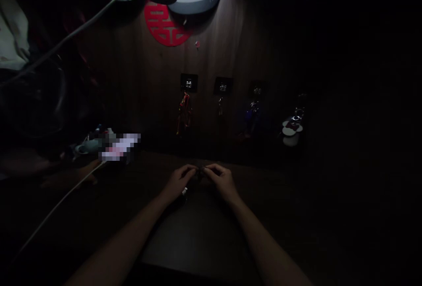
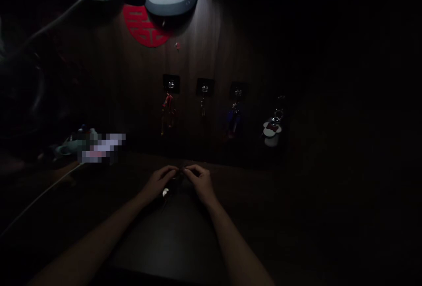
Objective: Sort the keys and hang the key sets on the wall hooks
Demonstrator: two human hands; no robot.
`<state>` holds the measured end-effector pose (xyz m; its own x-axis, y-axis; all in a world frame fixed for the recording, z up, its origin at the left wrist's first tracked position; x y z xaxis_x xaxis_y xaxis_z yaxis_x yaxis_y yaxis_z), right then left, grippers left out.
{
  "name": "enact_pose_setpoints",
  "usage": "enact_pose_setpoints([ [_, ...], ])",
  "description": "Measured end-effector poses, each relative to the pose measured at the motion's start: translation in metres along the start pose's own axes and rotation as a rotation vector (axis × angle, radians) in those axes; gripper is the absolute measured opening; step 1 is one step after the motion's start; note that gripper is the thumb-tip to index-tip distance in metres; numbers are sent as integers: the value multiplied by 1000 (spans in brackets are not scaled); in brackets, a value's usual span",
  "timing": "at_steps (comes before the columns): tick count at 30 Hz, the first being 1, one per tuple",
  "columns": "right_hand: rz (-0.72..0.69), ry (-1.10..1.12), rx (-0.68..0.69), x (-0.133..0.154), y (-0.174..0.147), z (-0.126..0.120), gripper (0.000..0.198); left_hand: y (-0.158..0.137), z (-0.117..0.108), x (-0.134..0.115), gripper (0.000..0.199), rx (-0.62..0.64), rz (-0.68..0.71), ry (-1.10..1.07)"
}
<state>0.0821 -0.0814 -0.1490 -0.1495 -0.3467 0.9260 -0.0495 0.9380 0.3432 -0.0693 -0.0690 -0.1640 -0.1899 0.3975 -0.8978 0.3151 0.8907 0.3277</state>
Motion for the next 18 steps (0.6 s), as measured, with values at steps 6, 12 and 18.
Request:
enact_pose_setpoints([
  [6, 1, 31, 49, -2, 0, 5, 18, -2, 0, -4, 22, -41, 11, 14],
  [12, 65, 130, 35, -8, 1, 7, 25, 1, -2, 1, 24, -82, -41, -21],
  [18, 92, 117, 38, -13, 2, 6, 24, 0, -3, -2, 25, -95, -84, -81],
])
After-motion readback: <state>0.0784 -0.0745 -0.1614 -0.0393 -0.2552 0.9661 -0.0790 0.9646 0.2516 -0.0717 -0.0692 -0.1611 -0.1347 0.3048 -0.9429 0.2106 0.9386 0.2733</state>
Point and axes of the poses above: each hand's wrist, its own y-axis towards the middle knuckle, its own z-axis out of the palm, x = y × z, the point moved 5 cm from there along y, towards the middle knuckle, and after that the axes turned 5 degrees about x, right-handed, at the moved point
